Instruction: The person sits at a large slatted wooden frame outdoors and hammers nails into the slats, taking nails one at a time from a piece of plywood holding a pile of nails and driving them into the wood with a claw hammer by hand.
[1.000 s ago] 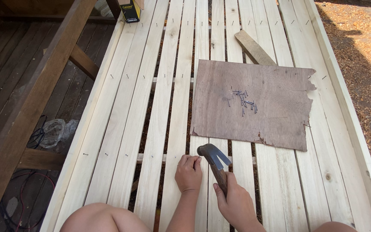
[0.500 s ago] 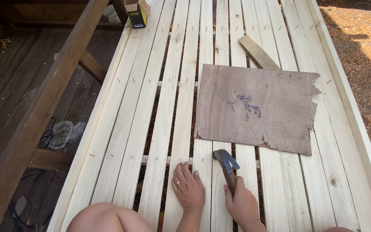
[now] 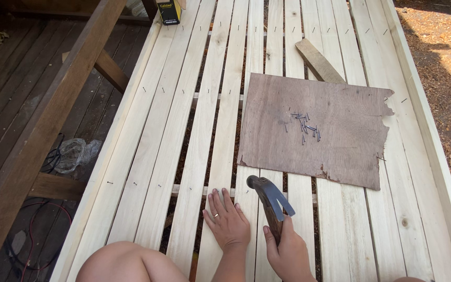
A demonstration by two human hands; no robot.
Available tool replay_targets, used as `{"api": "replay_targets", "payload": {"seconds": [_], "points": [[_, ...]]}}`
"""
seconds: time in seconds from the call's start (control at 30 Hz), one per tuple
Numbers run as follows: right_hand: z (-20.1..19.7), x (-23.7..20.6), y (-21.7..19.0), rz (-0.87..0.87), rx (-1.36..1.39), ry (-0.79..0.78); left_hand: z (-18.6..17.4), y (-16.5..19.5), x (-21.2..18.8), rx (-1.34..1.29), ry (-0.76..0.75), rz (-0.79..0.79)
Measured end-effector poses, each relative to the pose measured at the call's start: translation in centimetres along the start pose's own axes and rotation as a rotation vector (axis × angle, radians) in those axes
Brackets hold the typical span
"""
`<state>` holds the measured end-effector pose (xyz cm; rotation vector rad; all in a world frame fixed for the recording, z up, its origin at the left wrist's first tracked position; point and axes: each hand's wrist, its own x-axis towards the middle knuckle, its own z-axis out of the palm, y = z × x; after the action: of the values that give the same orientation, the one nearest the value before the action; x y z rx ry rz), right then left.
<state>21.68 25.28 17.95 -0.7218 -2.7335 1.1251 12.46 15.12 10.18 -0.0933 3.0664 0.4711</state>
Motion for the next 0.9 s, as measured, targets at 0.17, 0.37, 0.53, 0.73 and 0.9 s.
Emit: {"api": "replay_targets", "payload": {"seconds": [0.17,0.37,0.53,0.73,0.9], "points": [[0.1,0.1,0.5,0.086,-0.034,-0.073,-0.3,0.1,0.0,0.002,-0.020,-0.002],[0.2,-0.1,0.2,-0.009,0.044,0.027,0.3,0.0,0.0,0.021,-0.061,-0.015],[-0.3,1.2,0.3,0.198,-0.077,-0.176,1.4,-0.4,-0.3,-0.052,0.146,0.035],[-3.0,2.5,2.0,0.302,0.074,-0.044,1.0,0.6,-1.0,-0.128,0.401,0.142],[-6.1,3.7,4.1,0.265,0.129,0.056,0.3,7.0,1.6,-0.163,0.284,0.284]]}}
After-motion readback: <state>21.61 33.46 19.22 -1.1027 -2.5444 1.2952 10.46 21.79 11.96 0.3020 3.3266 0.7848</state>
